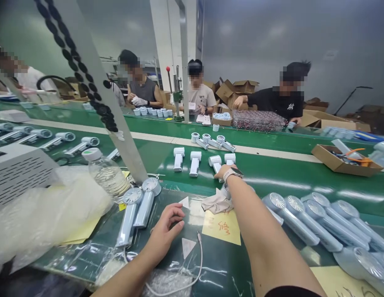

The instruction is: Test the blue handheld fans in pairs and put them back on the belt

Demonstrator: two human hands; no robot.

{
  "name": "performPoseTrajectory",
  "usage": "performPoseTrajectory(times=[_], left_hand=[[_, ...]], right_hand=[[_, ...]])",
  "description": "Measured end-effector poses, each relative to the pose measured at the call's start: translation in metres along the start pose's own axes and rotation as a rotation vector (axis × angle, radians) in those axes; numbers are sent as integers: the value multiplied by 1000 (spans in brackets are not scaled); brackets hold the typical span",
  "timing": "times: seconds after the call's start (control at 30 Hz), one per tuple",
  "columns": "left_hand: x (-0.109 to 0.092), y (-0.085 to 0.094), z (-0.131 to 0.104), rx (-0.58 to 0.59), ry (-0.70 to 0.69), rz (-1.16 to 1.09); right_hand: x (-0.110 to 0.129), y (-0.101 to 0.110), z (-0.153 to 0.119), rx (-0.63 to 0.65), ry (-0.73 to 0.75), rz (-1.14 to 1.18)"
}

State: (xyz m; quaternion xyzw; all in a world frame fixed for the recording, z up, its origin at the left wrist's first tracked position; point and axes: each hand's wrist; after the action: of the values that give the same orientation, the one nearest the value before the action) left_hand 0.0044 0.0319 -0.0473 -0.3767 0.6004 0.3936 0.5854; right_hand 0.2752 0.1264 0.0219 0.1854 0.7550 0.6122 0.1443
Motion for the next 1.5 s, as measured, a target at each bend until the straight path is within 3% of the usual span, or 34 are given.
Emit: performPoseTrajectory(times=[0.13,0.2,0.27,0.33,0.4,0.47,0.53,0.6,0.67,0.73,0.8,0.93,1.0,1.1,1.17,1.23,1.3,1.43,1.5], left_hand=[[0,1,-4,29,27,-142],[-2,0,-7,56,46,-204],[-9,-6,-11,91,50,-302],[-19,-15,-15,101,25,-533],[-29,-21,-20,50,36,-800],[-34,-21,-23,-24,137,-951],[-34,-14,-24,-46,302,-987],[-29,-3,-26,-18,434,-985],[-24,7,-27,-3,483,-991],[-21,15,-29,-7,446,-1007],[-19,19,-29,-2,378,-1002],[-21,26,-31,-7,215,-922],[-25,29,-33,9,167,-892],[-36,30,-36,54,147,-894],[-45,27,-37,60,129,-905],[-53,21,-38,53,80,-915],[-59,15,-37,52,20,-933],[-64,5,-36,58,-30,-970],[-63,3,-36,46,-32,-969]], right_hand=[[3,27,-34,10,85,43],[1,38,-66,-20,180,90],[6,34,-107,-70,276,134],[19,14,-152,-146,362,169],[34,-18,-194,-309,480,242],[45,-49,-226,-388,474,308],[46,-69,-244,-351,479,398],[39,-77,-249,-177,580,526],[30,-78,-241,-35,591,609],[27,-81,-227,-57,437,596],[31,-88,-215,-163,268,536],[46,-97,-217,-140,337,557],[48,-94,-230,-18,432,663],[46,-87,-249,296,542,1049],[45,-84,-256,479,535,1287],[46,-85,-259,558,476,1385],[50,-88,-261,537,435,1423],[57,-97,-269,351,474,1517],[59,-102,-275,347,469,1562]])
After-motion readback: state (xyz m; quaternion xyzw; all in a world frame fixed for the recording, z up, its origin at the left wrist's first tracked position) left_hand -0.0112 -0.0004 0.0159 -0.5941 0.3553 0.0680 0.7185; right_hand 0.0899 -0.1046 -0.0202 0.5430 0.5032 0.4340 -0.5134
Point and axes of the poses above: each hand's wrist, its own z-axis towards the middle knuckle, its own y-axis out of the back of the hand, x = y × z, and after that the axes turned 5 degrees about -z, right-handed
